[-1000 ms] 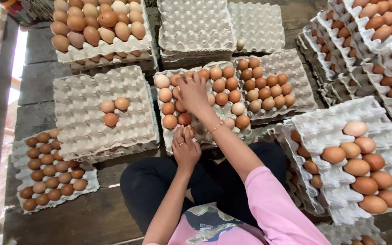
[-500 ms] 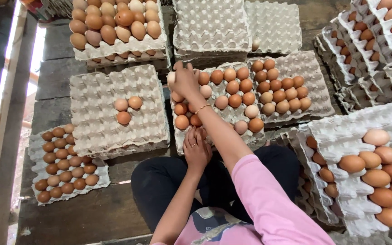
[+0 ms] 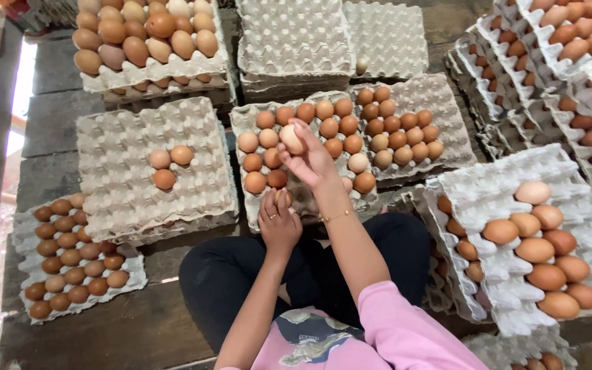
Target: Sorting and organizing chicken eggs into cardboard trays by hand
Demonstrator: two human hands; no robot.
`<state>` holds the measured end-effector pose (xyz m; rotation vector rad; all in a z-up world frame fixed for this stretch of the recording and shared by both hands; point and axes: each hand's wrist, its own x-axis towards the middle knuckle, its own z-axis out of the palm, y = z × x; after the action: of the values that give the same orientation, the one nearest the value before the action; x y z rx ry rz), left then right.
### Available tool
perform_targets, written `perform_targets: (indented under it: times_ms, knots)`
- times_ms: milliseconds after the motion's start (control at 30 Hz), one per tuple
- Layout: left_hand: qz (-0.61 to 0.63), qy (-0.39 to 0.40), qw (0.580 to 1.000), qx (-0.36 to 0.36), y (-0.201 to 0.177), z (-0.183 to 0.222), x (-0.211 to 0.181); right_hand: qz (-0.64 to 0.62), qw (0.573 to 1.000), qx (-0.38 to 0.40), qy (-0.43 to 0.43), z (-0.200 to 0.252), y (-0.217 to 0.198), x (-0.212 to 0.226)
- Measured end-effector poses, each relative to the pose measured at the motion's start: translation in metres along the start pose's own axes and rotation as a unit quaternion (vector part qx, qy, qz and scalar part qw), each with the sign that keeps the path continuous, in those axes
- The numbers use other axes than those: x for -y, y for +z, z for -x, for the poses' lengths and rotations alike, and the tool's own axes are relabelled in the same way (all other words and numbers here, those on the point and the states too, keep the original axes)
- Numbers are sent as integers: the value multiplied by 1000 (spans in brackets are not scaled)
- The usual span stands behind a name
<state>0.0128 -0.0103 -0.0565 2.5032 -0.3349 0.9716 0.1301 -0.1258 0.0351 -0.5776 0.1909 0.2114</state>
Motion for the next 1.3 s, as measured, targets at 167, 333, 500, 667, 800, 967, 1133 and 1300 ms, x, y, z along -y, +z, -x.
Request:
perform_targets:
  times_ms: [167, 333, 500, 667, 800, 967, 1133, 1300]
  knots:
    - [-2, 5, 1000, -4, -8, -6, -7, 21, 998, -29, -53, 56, -43, 19]
    - [3, -1, 1000, 6, -31, -16, -23, 102, 977, -81, -168, 128, -54, 46]
    - [154, 12, 988, -23, -75, -47, -69, 458, 829, -145, -286, 180, -59, 59]
    - [375, 84, 914, 129, -79, -64, -119, 526, 789, -164, -271, 214, -46, 51]
    - [514, 14, 831, 211, -84, -71, -140, 556, 798, -105, -207, 242, -38, 74]
    - [671, -199, 657, 279, -54, -26, -137, 729, 521, -380, -228, 274, -70, 185]
    - [732, -307, 517, 320, -59, -20, -142, 784, 303, -540, -50, 273, -162, 258]
    - [797, -382, 351, 310, -67, -22, -146, 787, 311, -530, -56, 273, -194, 274]
